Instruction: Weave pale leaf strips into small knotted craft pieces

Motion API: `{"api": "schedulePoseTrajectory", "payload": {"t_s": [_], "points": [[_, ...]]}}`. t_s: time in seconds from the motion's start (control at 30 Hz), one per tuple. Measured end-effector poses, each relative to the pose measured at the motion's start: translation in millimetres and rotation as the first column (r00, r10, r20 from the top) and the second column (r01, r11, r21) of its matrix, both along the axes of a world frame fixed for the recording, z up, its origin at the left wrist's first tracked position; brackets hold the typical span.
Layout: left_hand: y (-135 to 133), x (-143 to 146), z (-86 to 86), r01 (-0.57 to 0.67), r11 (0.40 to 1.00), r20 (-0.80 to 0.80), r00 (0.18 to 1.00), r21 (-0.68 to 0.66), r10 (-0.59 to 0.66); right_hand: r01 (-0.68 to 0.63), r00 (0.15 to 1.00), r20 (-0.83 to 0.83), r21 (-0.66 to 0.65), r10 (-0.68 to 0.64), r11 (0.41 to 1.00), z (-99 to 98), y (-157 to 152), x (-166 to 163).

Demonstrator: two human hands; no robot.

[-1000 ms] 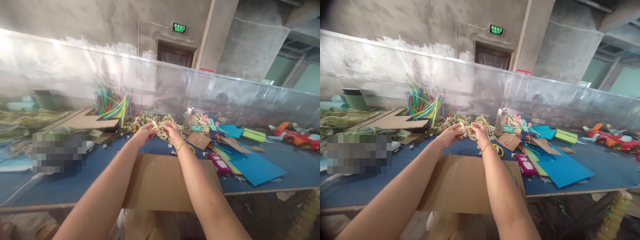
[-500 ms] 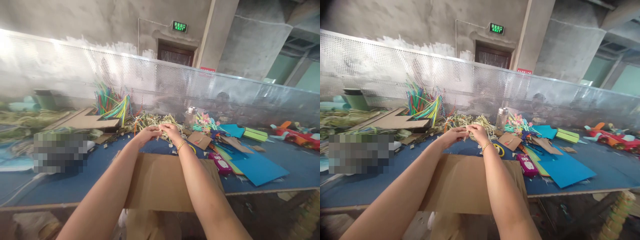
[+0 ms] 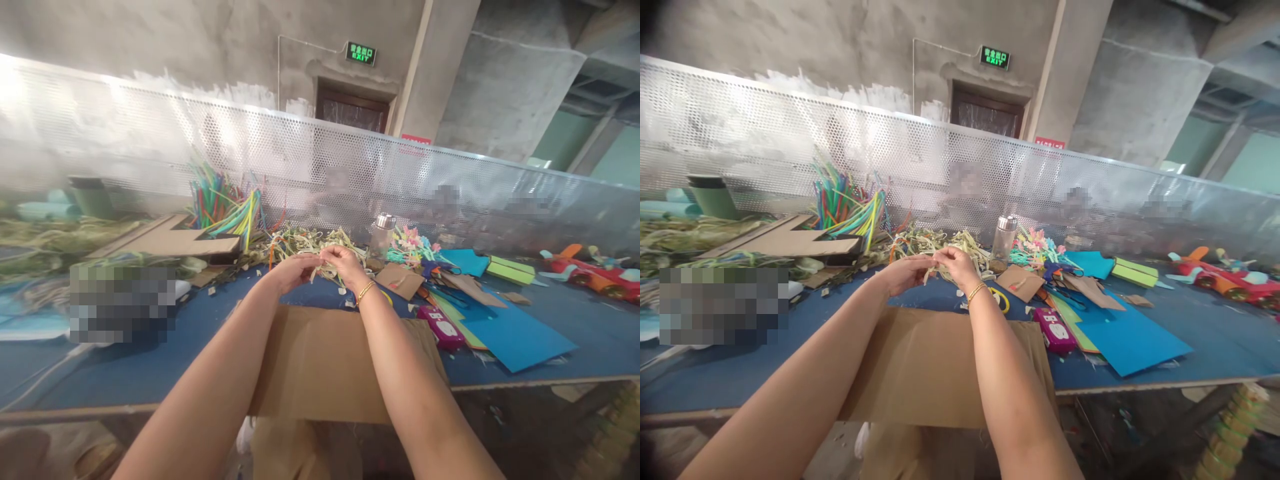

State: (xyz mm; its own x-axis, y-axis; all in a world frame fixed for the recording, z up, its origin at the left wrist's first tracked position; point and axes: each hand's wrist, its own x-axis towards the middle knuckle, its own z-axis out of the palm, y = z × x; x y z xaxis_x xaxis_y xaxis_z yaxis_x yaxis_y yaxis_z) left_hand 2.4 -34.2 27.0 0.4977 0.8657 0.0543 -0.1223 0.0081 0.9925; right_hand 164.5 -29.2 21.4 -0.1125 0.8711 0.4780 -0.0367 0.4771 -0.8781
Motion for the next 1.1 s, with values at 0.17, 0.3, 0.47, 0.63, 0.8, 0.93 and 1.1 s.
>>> {"api": "schedulePoseTrajectory", "payload": {"t_s": [0.17, 0.3, 0.47, 0.63, 0.8, 0.93, 1.1], "points": [[-5, 7, 1.9, -0.039, 0.999, -0.025, 0.999, 0.013, 0.04, 0.201, 0.971, -0.134, 0.009, -0.198, 0.98, -5.6, 6, -2], [-7, 8, 2.4, -0.038, 0.999, -0.051, 0.998, 0.028, 0.039, 0.289, 0.947, -0.142, -0.016, -0.288, 0.957, -8.2, 7, -2], [-7, 4, 2.6, -0.051, 0.998, 0.02, 0.998, -0.042, 0.052, 0.303, 0.945, -0.122, -0.021, -0.303, 0.953, -8.4, 8, 0], [-8, -1, 7.1, -0.001, 0.988, 0.183, 0.983, -0.154, 0.03, 0.337, 0.91, -0.238, -0.05, -0.339, 0.94, -7.0, 12, 7], [-3, -1, 1.8, -0.023, 0.985, 0.228, 0.972, -0.168, 0.062, 0.334, 0.911, -0.229, -0.079, -0.343, 0.939, -4.3, 9, 5], [3, 1, -5.2, -0.069, 0.98, 0.263, 0.957, -0.189, 0.118, 0.277, 0.926, -0.228, -0.128, -0.3, 0.952, -1.7, 3, 0], [7, 3, -8.9, -0.166, 0.985, 0.184, 0.968, -0.055, 0.173, 0.223, 0.951, -0.185, -0.146, -0.248, 0.964, -2.1, 1, -1]]}}
